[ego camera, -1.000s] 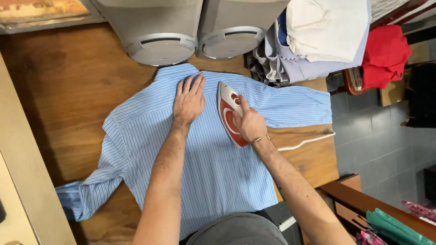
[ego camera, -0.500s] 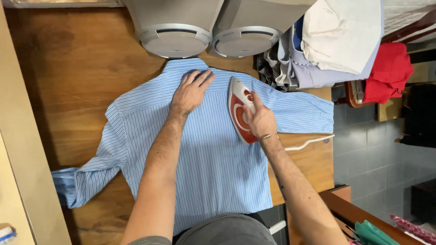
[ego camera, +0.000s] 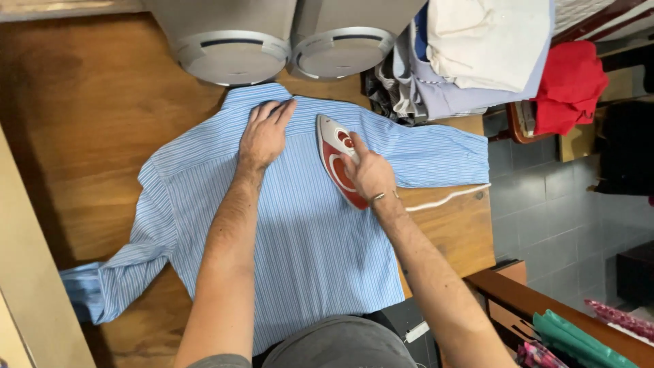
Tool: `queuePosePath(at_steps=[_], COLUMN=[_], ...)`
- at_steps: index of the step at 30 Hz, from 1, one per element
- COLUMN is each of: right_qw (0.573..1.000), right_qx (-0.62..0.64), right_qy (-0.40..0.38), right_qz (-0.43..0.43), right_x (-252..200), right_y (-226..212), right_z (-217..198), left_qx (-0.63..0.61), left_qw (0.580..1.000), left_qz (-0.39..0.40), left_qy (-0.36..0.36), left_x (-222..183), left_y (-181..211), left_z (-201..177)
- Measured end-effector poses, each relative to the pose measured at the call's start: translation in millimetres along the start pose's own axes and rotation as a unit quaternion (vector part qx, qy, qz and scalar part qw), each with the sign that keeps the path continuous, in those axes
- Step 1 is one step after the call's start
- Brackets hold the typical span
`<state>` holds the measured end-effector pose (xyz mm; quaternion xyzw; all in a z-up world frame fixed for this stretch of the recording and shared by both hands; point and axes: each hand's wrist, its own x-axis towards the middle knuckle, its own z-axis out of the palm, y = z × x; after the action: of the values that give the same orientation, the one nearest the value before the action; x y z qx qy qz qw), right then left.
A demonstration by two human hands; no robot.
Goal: A person uses an iron to remove wrinkles from a blue striped button-down shirt on a wooden table.
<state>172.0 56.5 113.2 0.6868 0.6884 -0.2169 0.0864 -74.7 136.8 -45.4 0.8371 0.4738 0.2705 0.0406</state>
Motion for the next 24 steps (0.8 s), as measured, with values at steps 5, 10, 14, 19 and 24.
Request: queuePosePath(at_steps=[5,10,14,19,24], right_qw=[0.997,0.996,1.000,0.997,0.998], right_qx=[-0.031,0.025,0.010,0.024,0.035], right_qy=[-0.032,-0.026,-0.021,-0.007,-0.039], right_qz=[-0.060,0.078,0.013,0.070,-0.041], right_x=[-22,2,-20,-37,-65], right_y=[-1,16,16,14,31], right_z=[-12,6,2,11,20], left_qx=[0.013,0.048,0.040,0.022,0.022], left_qw=[0.999,0.998,0.999,0.995,0.979], left_qz=[-0.007,0.005,0.015,-0.025,-0.059], left_qy=[-0.052,-0.029,-0.022,-0.098,-0.192], left_x=[0,-1,2,5,19], left_y=[-3,-6,0,7,15], left_z=[-7,7,-9,-24,-33])
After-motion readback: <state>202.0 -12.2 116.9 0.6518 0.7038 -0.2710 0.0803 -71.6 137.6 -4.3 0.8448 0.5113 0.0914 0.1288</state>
